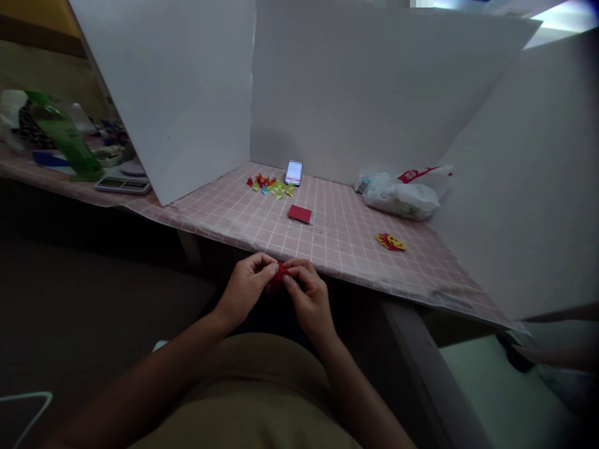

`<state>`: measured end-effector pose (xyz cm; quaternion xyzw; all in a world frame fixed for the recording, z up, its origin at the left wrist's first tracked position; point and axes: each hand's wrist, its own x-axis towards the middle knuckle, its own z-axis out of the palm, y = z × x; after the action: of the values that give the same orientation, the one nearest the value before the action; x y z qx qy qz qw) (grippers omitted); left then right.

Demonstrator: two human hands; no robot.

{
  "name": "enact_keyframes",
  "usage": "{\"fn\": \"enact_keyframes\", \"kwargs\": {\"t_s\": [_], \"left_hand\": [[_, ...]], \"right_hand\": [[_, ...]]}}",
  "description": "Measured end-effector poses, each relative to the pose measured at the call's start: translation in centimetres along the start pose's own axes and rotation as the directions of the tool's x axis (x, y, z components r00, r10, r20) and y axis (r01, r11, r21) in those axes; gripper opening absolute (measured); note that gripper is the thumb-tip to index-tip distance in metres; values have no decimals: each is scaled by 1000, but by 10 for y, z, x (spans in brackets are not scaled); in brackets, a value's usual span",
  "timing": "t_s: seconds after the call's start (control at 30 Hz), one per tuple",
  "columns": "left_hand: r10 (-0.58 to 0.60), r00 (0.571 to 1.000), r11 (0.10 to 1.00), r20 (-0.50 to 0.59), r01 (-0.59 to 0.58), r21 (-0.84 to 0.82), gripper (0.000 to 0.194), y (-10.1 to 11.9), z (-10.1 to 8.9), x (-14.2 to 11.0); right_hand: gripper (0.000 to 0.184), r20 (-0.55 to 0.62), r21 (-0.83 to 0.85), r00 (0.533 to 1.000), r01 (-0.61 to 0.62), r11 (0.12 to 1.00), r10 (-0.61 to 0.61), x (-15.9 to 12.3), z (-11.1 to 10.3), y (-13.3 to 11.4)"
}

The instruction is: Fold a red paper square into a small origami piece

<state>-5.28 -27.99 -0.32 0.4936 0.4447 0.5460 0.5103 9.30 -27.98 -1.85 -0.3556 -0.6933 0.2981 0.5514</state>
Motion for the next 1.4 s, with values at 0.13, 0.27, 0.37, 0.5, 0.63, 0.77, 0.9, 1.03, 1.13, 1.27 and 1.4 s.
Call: {"fn": "enact_keyframes", "kwargs": {"t_s": [0.13, 0.27, 0.37, 0.5, 0.63, 0.77, 0.9, 1.03, 1.13, 1.27, 1.4], "left_hand": [[-36, 999, 998, -3, 35, -47, 18, 0, 1, 0], [-105, 992, 994, 76, 107, -29, 23, 2, -2, 1], [-133, 986, 991, 104, 134, -1, 25, 3, -5, 3], [-141, 985, 990, 96, 142, -1, 21, 3, -6, 5], [-164, 984, 985, 66, 166, -38, 19, 1, -5, 5], [-173, 983, 983, 59, 176, -55, 20, 0, -5, 4], [-159, 985, 986, 62, 162, -47, 20, 1, -3, 3], [-153, 987, 987, 53, 155, -40, 19, 1, -1, 2], [-170, 983, 985, 71, 172, -23, 18, -1, 0, 2], [-179, 980, 982, 89, 183, -43, 19, 0, 0, 3], [-170, 983, 983, 64, 174, -57, 21, 2, -1, 4]], "right_hand": [[14, 6, 36, 999, -43, 998, 42, 0, 0, -1], [14, 9, 34, 998, -61, 998, 61, 0, 0, 0], [12, 21, 35, 997, -68, 997, 67, 0, -1, 0], [13, 49, 40, 997, -55, 998, 53, 0, -3, -1], [13, 66, 62, 995, -74, 995, 70, 0, -5, -1], [11, 69, 61, 994, -84, 995, 80, 1, -5, -1], [10, 68, 36, 996, -59, 998, 56, 3, -4, -3], [14, 67, 24, 996, -54, 998, 52, 5, -3, -4], [21, 58, 17, 997, -44, 999, 43, 6, -3, -3], [16, 32, 8, 999, -3, 1000, 2, 4, -3, -1], [12, 6, -20, 996, 91, 996, -91, -1, -4, 2]]}}
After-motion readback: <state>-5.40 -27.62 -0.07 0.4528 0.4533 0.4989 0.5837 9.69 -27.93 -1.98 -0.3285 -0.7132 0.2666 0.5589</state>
